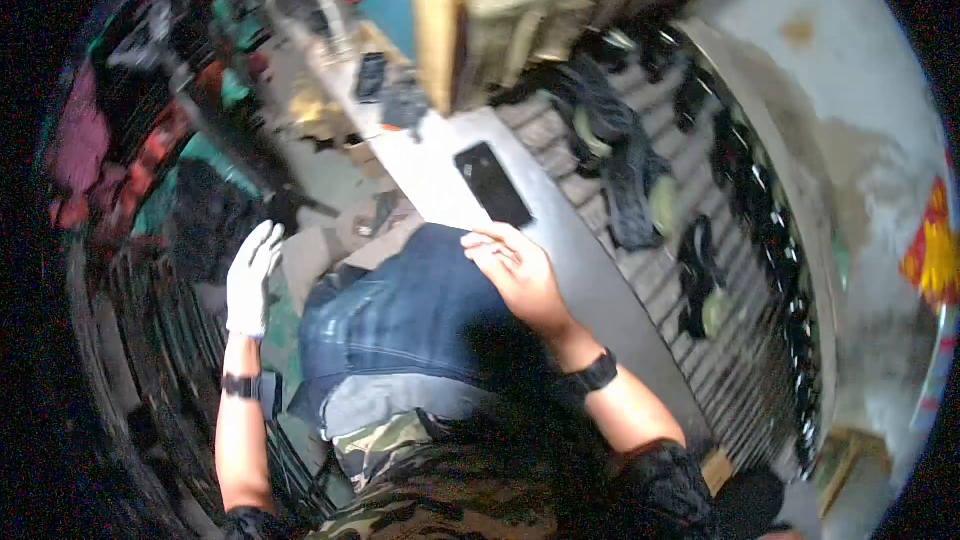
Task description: Assembling and inspecting shoes in a manufacturing facility by placing soles onto shoe uppers and checking for quality.
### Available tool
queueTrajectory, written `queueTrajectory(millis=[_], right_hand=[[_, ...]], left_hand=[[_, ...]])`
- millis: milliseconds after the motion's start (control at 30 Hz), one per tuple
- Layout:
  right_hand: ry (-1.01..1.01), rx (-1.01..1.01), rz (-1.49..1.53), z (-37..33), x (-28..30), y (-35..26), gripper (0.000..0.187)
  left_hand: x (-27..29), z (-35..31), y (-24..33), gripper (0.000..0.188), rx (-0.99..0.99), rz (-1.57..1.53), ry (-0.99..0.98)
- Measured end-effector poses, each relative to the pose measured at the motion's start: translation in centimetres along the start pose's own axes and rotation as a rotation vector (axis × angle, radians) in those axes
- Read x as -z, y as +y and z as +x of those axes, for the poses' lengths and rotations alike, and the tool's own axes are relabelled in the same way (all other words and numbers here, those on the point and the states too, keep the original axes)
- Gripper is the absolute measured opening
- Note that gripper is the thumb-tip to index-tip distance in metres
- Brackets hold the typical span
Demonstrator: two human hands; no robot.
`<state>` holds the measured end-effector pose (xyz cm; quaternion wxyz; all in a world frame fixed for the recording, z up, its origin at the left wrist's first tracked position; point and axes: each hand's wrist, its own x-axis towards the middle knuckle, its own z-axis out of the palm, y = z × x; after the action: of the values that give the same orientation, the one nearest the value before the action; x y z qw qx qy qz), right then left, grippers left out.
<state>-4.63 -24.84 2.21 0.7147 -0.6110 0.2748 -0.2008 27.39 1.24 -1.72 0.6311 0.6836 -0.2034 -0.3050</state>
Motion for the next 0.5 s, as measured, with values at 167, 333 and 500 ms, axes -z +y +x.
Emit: queueTrajectory(millis=[167,333,500], right_hand=[[0.282,0.198,-0.283,-3.3,12.4,0.5,0.036],[0.915,0.217,-0.791,-10.0,29.4,-1.5,0.043],[0.638,-0.461,-0.495,-21.0,41.0,3.9,0.091]], left_hand=[[-8.4,-5.6,4.6,0.041,-0.028,0.04,-0.147],[-10.1,-11.1,3.9,0.038,-0.048,0.127,-0.155],[-11.5,-12.8,3.9,0.037,-0.065,0.13,-0.047]])
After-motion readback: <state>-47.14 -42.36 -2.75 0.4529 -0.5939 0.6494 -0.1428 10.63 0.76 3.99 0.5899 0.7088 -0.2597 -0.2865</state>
